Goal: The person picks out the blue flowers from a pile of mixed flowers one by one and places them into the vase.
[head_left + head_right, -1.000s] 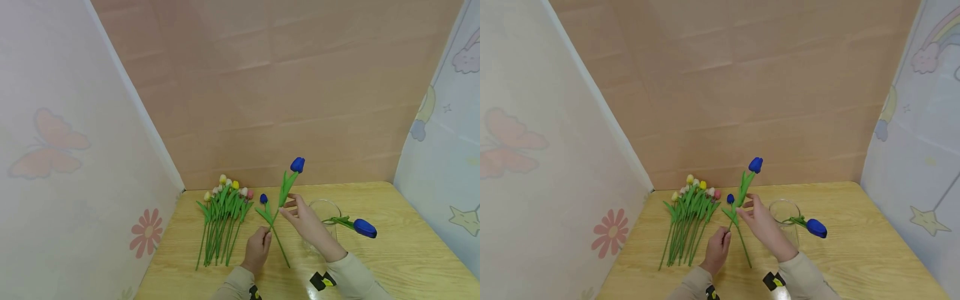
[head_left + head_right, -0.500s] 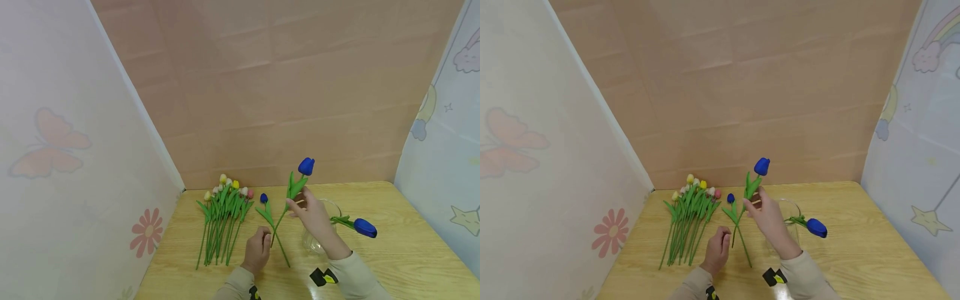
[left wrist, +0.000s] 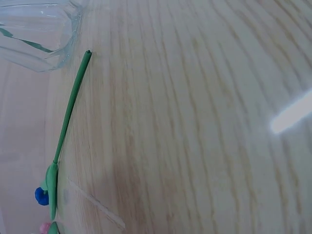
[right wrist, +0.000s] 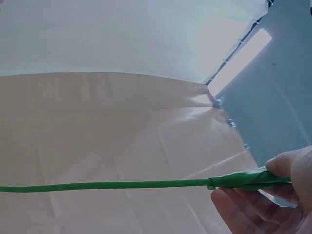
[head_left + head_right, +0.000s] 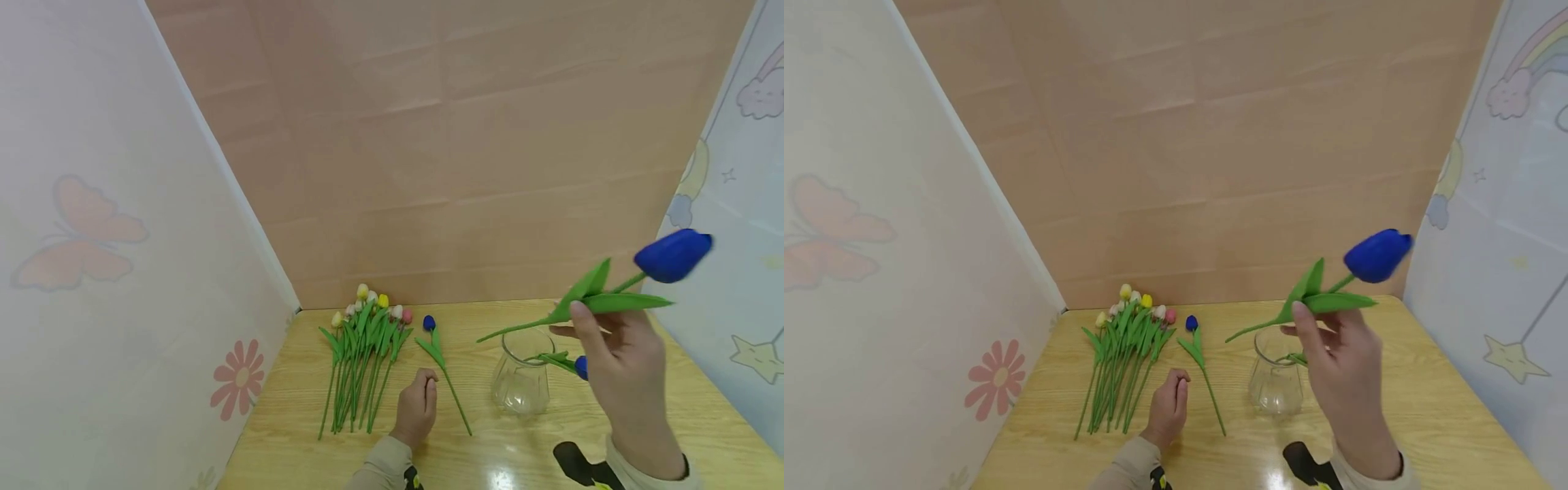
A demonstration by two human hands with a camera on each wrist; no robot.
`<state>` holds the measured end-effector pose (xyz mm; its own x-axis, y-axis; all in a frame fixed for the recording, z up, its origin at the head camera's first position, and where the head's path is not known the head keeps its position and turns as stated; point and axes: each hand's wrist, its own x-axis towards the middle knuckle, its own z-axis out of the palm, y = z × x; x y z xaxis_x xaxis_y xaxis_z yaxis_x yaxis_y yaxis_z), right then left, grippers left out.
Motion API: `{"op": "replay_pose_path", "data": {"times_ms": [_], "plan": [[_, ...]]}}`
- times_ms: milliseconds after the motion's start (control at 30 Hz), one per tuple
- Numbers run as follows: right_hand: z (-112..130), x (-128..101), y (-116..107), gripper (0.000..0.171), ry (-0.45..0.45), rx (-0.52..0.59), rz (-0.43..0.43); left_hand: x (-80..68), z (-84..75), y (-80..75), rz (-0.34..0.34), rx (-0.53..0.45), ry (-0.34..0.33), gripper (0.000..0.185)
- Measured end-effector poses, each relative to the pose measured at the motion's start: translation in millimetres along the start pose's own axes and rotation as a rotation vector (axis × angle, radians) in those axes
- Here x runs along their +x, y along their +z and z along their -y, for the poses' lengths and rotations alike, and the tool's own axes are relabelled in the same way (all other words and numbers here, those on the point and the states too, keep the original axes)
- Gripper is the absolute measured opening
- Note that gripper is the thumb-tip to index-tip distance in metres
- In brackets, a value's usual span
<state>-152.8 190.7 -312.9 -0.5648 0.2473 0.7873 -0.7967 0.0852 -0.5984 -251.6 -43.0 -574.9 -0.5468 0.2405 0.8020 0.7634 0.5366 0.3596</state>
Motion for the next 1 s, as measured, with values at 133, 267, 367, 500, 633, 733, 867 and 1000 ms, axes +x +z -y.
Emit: {"op": "replay_pose_path", "data": {"times_ms": [133, 267, 367, 500, 633, 733, 867, 1000], "plan": [[18.6, 7.9, -8.1, 0.018, -0.187, 0.315, -0.142, 0.4, -1.5, 0.1, 0.018, -0.019, -0.023, 0.012], [20.8, 10.5, -11.7, 0.018, -0.27, 0.281, -0.298, 0.4, -3.6, -0.2, 0.042, -0.033, -0.059, 0.011], [10.4, 3.0, -14.3, 0.022, -0.276, 0.11, -0.312, 0.1, -5.0, 0.0, 0.051, -0.035, -0.08, 0.011], [-6.3, -16.0, -9.9, 0.03, -0.289, -0.209, -0.231, 0.3, -6.8, 0.9, 0.05, -0.035, -0.075, 0.011], [-26.1, -33.6, 0.1, 0.046, -0.353, -0.482, -0.13, -0.2, -7.1, 1.0, 0.061, -0.043, -0.08, 0.01], [-42.4, -43.6, 3.5, 0.053, -0.334, -0.613, -0.021, -0.7, -6.4, 1.2, 0.071, -0.047, -0.09, 0.011], [-62.3, -53.3, 4.7, 0.043, -0.228, -0.74, 0.131, -2.4, -5.0, 2.1, 0.083, -0.039, -0.094, 0.011], [-82.0, -58.6, 8.7, 0.027, -0.138, -0.838, 0.232, -4.3, -5.0, 2.9, 0.091, -0.043, -0.098, 0.011]]}}
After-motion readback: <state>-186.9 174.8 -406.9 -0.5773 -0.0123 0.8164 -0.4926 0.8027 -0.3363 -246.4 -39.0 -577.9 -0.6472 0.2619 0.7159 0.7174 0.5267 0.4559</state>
